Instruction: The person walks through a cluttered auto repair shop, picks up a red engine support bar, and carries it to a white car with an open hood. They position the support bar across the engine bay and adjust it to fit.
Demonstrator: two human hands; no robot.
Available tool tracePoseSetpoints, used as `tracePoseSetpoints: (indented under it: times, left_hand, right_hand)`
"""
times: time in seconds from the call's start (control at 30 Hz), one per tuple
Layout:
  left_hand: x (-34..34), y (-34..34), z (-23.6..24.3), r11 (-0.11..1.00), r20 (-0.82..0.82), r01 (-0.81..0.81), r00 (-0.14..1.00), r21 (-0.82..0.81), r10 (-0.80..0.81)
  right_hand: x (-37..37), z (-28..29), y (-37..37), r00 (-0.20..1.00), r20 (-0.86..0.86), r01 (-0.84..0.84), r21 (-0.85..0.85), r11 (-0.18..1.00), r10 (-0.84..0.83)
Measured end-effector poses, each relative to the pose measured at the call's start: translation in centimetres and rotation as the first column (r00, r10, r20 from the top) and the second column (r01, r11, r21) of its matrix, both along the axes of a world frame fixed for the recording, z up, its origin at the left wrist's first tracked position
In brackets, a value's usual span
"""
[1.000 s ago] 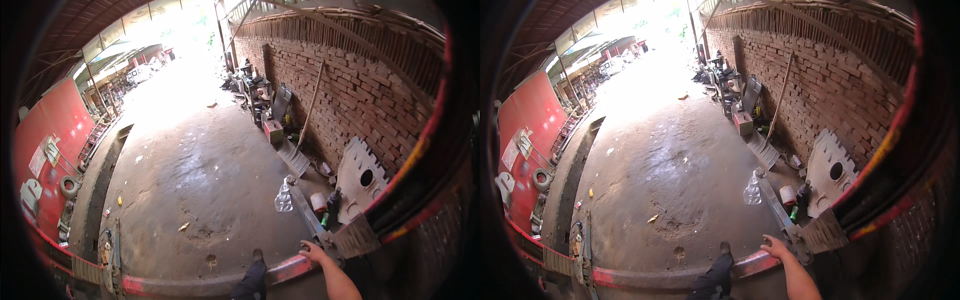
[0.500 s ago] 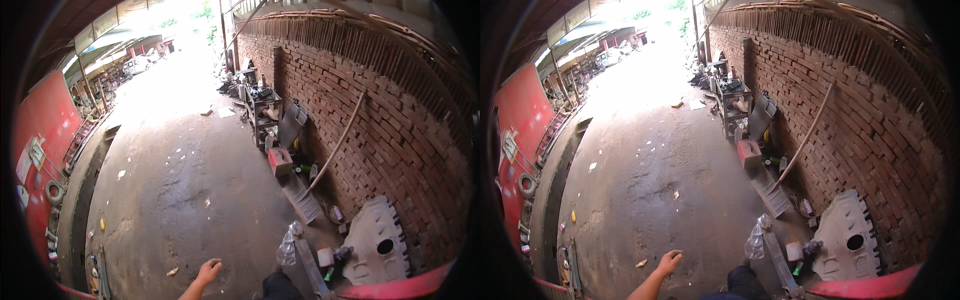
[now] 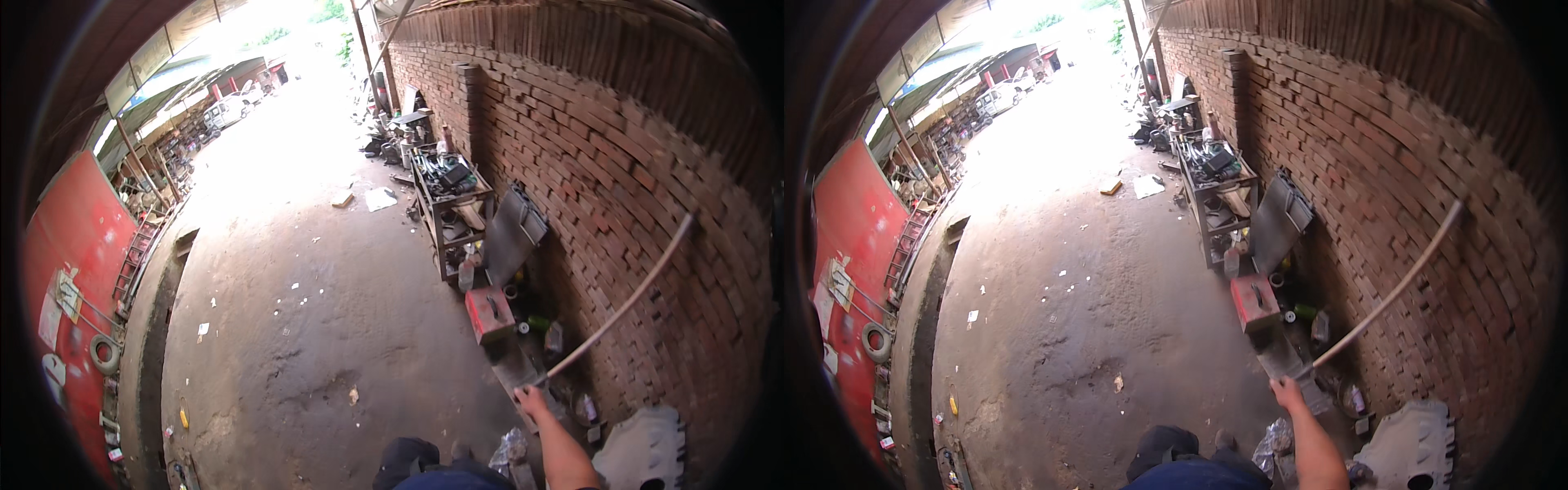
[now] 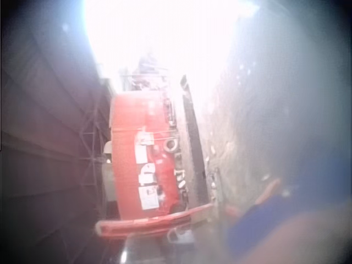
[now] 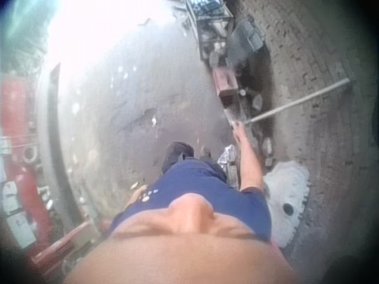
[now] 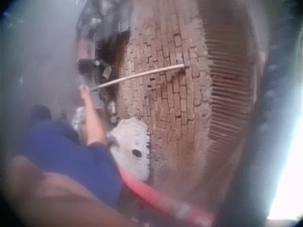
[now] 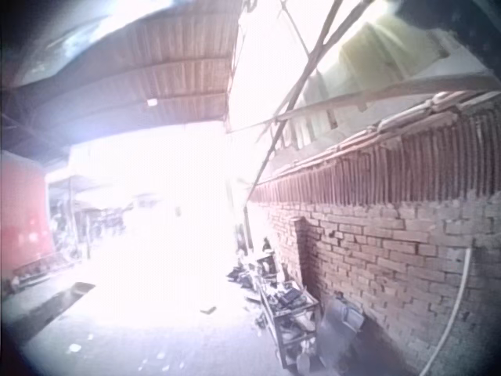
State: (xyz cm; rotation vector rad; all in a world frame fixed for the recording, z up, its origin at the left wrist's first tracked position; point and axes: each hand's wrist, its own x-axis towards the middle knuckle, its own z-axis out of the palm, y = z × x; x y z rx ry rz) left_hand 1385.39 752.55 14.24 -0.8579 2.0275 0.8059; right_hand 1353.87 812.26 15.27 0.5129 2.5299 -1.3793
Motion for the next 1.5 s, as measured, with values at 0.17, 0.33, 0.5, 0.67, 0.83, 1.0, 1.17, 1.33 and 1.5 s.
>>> tracePoseSetpoints:
  times: [0.17,0.33,0.5,0.67,0.83,1.0,1.17,1.33,1.5]
  left_hand:
    - [-12.4,-1.1,-2.2,0.997,0.027,-0.051,0.998,0.056,0.049]
    - [-31.2,-3.1,-6.7,0.983,0.043,0.176,0.983,0.06,-0.179]
    - [-60.8,-3.9,-0.5,0.977,-0.475,0.178,0.874,0.115,-0.104]
    - [-84.2,-6.7,8.4,0.941,-0.645,-0.018,0.724,0.339,0.247]
    - [-94.6,-11.1,7.0,0.995,-0.742,0.043,0.67,0.088,0.036]
    - [-90.2,-17.0,-0.5,0.946,-0.238,0.145,0.947,-0.289,-0.218]
    - [-91.3,-16.0,0.2,0.986,0.053,0.126,0.991,-0.106,-0.12]
    - [-106.4,-14.1,4.8,0.984,0.012,0.171,0.985,0.052,-0.171]
    - [-126.6,-18.9,0.4,0.942,-0.094,0.246,0.969,0.228,-0.23]
  right_hand:
    - [-21.0,7.0,-3.5,0.972,-0.161,-0.177,-0.022,0.984,0.171]
    - [-30.7,-0.9,-6.8,0.996,-0.045,0.057,-0.328,0.943,-0.076]
    - [-37.4,0.5,-9.8,0.962,0.225,0.247,-0.467,0.849,-0.155]
    - [-54.4,4.9,-12.4,0.954,0.116,0.279,-0.674,0.684,-0.276]
    - [-75.4,5.2,-13.3,0.865,0.019,0.368,-0.704,0.608,-0.502]
    - [-93.5,3.2,-14.1,0.676,-0.062,0.722,-0.141,0.677,-0.734]
    - [-101.8,0.6,-15.1,0.529,0.009,0.832,0.192,0.52,-0.849]
    - [-103.0,-2.1,-14.7,0.452,0.05,0.868,0.204,0.453,-0.89]
    - [-102.4,4.6,-14.8,0.291,0.222,0.91,-0.365,0.197,-0.931]
